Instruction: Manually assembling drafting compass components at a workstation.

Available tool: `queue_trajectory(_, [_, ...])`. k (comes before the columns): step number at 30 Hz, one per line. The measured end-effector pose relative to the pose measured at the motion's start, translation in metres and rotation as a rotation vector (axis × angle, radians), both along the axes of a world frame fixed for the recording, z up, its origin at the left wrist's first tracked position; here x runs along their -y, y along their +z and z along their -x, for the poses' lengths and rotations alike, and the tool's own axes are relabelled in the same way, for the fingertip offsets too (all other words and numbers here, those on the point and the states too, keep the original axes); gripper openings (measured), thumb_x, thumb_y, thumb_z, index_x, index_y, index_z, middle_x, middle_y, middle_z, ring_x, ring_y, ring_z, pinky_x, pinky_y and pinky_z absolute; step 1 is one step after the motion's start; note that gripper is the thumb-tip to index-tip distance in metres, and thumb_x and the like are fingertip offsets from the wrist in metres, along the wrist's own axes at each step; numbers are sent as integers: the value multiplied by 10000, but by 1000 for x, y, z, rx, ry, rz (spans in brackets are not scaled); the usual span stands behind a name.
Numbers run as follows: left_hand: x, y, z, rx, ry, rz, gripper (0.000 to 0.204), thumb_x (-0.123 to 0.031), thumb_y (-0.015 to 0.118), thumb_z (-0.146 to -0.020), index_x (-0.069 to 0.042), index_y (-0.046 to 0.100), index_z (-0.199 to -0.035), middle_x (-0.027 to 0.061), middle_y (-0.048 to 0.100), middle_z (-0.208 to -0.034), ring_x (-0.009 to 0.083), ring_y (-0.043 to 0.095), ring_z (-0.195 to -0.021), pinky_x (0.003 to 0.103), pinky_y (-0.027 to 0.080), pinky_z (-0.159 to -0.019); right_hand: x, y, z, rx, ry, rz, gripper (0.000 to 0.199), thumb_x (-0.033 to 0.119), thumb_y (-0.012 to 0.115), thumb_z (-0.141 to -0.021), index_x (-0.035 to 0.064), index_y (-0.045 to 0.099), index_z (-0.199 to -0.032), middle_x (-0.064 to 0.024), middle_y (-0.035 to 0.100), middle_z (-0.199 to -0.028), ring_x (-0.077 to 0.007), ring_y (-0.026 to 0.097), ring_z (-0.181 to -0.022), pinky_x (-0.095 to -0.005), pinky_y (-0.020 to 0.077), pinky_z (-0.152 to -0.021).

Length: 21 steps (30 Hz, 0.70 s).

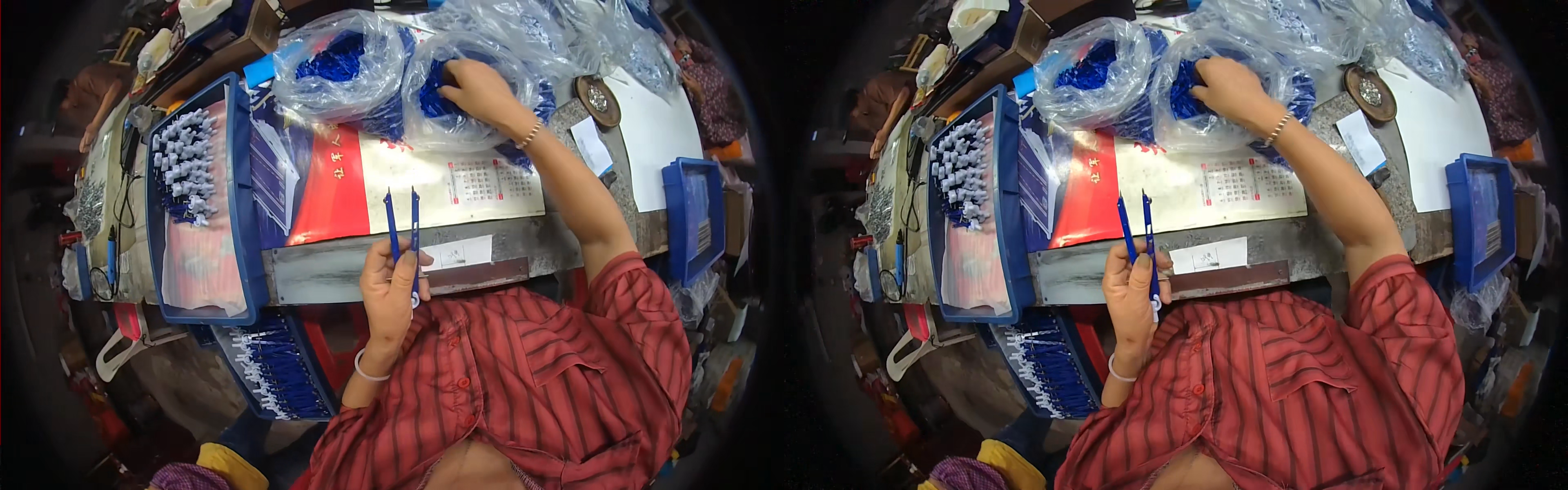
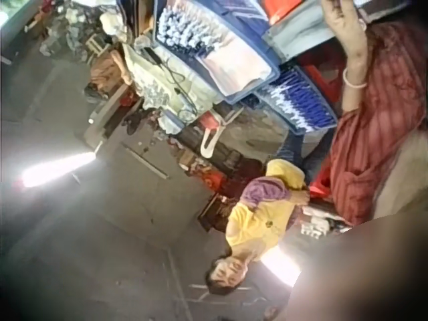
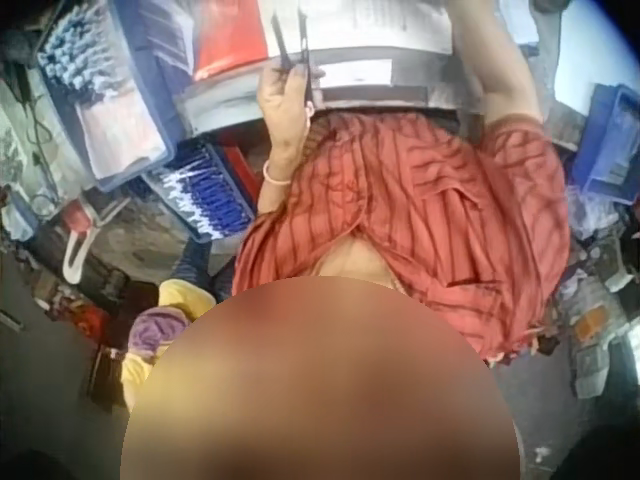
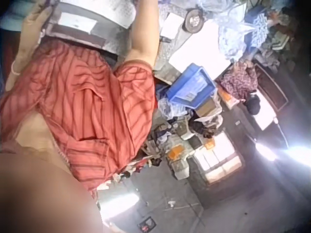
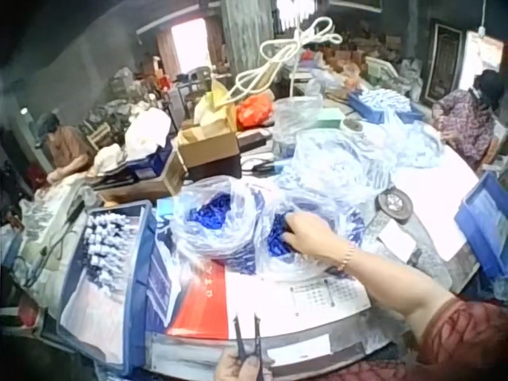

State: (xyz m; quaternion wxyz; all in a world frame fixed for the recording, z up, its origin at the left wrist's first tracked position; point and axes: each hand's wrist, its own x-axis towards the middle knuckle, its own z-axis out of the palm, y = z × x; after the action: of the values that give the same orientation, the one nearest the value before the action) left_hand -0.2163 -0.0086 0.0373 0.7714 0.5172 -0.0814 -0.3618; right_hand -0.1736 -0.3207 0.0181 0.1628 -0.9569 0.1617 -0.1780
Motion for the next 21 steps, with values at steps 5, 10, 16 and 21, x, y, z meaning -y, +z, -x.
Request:
queue_trajectory(5, [-7, 3, 2, -13, -4, -3, 177, -117, 505, -945, -18, 483, -1090, 101, 605, -788, 87, 502, -509, 200, 417, -481, 1, -1, -13, -181, -107, -187, 153, 127, 598, -743, -22, 565, -755, -210, 607, -785, -386, 589, -790, -430, 455, -688])
queue_trajectory(10, [-9, 0, 2, -52, 5, -23, 181, -124, 504, -946, -19, 482, -1092, 98, 599, -778, 89, 496, -512, 201, 413, -480, -3, 8, 6, 35, -84, -257, 145, 113, 609, -755, -23, 557, -758, -158, 605, -727, -271, 589, -652, -345, 461, -613])
queue_trajectory(16, [1, 2, 1, -31, 27, -35, 195, -160, 415, -979, -23, 476, -1103, 95, 594, -774, 82, 477, -502, 195, 387, -462, -37, 51, 40, 295, -31, -1309, 242, 116, 618, -861, 3, 555, -1065, -43, 624, -807, -49, 535, -605, -175, 436, -552])
queue_trajectory(21, [12, 4, 4, 7, 27, -56, 277, -249, 350, -1005, -19, 463, -1109, 102, 591, -763, 91, 471, -481, 194, 380, -441, -91, 55, 74, 217, 56, -1652, 137, 102, 588, -885, 32, 562, -1001, -74, 629, -811, -61, 546, -567, -192, 465, -521])
